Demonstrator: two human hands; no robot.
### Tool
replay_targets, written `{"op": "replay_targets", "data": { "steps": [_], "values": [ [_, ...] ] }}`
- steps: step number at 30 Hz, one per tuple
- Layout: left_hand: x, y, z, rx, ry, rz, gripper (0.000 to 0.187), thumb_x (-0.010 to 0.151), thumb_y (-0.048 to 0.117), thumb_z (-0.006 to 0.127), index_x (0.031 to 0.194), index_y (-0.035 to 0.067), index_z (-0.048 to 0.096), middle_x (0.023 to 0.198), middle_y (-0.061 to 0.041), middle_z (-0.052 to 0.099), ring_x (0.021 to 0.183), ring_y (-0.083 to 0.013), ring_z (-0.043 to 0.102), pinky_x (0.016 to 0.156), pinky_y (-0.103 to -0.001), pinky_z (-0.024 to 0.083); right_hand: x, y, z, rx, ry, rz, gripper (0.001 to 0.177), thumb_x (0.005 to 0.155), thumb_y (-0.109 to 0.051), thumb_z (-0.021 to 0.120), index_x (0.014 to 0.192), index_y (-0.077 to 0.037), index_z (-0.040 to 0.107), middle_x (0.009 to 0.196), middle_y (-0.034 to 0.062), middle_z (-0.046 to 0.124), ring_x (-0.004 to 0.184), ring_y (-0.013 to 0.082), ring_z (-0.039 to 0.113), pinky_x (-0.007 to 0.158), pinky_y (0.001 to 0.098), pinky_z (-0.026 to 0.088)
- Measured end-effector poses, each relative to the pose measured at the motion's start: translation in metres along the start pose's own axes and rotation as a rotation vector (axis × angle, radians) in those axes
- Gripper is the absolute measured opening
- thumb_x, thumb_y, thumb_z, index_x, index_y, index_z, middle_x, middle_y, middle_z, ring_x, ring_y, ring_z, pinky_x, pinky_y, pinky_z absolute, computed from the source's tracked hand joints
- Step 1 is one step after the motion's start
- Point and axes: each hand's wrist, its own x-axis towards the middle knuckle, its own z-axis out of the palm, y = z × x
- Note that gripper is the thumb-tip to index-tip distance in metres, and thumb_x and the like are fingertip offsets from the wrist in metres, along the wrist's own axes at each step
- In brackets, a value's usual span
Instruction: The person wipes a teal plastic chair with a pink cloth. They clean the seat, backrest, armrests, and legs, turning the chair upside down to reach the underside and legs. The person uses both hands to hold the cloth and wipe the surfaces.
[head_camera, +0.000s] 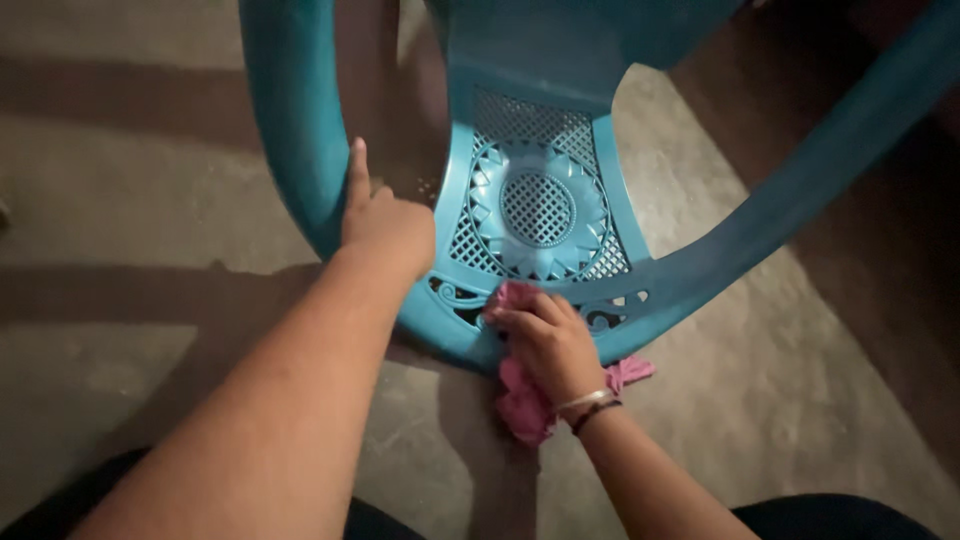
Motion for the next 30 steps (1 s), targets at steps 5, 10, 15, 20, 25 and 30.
{"op": "replay_targets", "data": {
  "steps": [5, 10, 15, 20, 25, 30],
  "values": [
    [-0.014, 0.008, -0.008, 0.014, -0.129, 0.049, 0.079, 0.080, 0.050, 0.081, 0.139, 0.003, 0.058, 0.136, -0.014, 0.063, 0.143, -0.0335, 0.042, 0.113, -0.065, -0.022, -0.017, 0.021, 0.020, 0.013, 0.188, 0.320, 0.013, 0.086, -0.011, 0.072, 0.099, -0.010, 0.073, 0.102, 0.0114, 0.068, 0.099, 0.0367, 0.063, 0.085, 0.0467, 0.052],
    [-0.013, 0.014, -0.008, 0.037, -0.174, 0.039, 0.090, 0.076, 0.053, 0.086, 0.140, -0.002, 0.056, 0.137, -0.014, 0.065, 0.143, -0.0312, 0.044, 0.117, -0.065, -0.020, 0.003, 0.001, 0.062, -0.021, 0.238, 0.386, 0.006, 0.089, -0.012, 0.072, 0.095, -0.009, 0.070, 0.096, 0.0124, 0.068, 0.095, 0.0361, 0.064, 0.083, 0.0478, 0.052],
    [-0.011, 0.011, -0.001, 0.055, -0.127, 0.048, 0.099, 0.072, 0.051, 0.089, 0.144, -0.002, 0.048, 0.137, -0.013, 0.063, 0.141, -0.0292, 0.044, 0.117, -0.065, -0.020, 0.014, -0.010, 0.043, -0.027, 0.143, 0.111, 0.024, 0.081, -0.005, 0.063, 0.103, -0.010, 0.072, 0.101, 0.0132, 0.071, 0.094, 0.0360, 0.065, 0.079, 0.0454, 0.053],
    [-0.014, 0.011, 0.006, 0.074, -0.096, 0.054, 0.093, 0.073, 0.052, 0.088, 0.140, -0.001, 0.051, 0.135, -0.013, 0.064, 0.139, -0.0300, 0.045, 0.117, -0.064, -0.019, 0.010, 0.023, 0.013, -0.146, 0.092, 0.393, 0.017, 0.082, -0.009, 0.063, 0.092, -0.015, 0.076, 0.095, 0.0133, 0.071, 0.094, 0.0367, 0.066, 0.084, 0.0476, 0.053],
    [-0.009, 0.015, 0.008, 0.066, -0.115, 0.035, 0.091, 0.073, 0.050, 0.088, 0.139, -0.002, 0.053, 0.134, -0.013, 0.066, 0.138, -0.0286, 0.048, 0.117, -0.067, -0.018, 0.013, -0.002, 0.043, -0.124, 0.188, 0.304, 0.015, 0.083, -0.004, 0.059, 0.093, -0.009, 0.068, 0.103, 0.0124, 0.069, 0.099, 0.0359, 0.064, 0.087, 0.0463, 0.052],
    [-0.012, 0.010, 0.005, 0.070, -0.084, 0.042, 0.092, 0.073, 0.054, 0.087, 0.139, 0.001, 0.052, 0.135, -0.011, 0.064, 0.137, -0.0257, 0.048, 0.117, -0.065, -0.019, 0.011, -0.020, 0.036, -0.092, 0.046, 0.163, 0.025, 0.068, -0.008, 0.063, 0.092, -0.008, 0.066, 0.098, 0.0105, 0.064, 0.098, 0.0342, 0.061, 0.084, 0.0446, 0.050]
  ]
}}
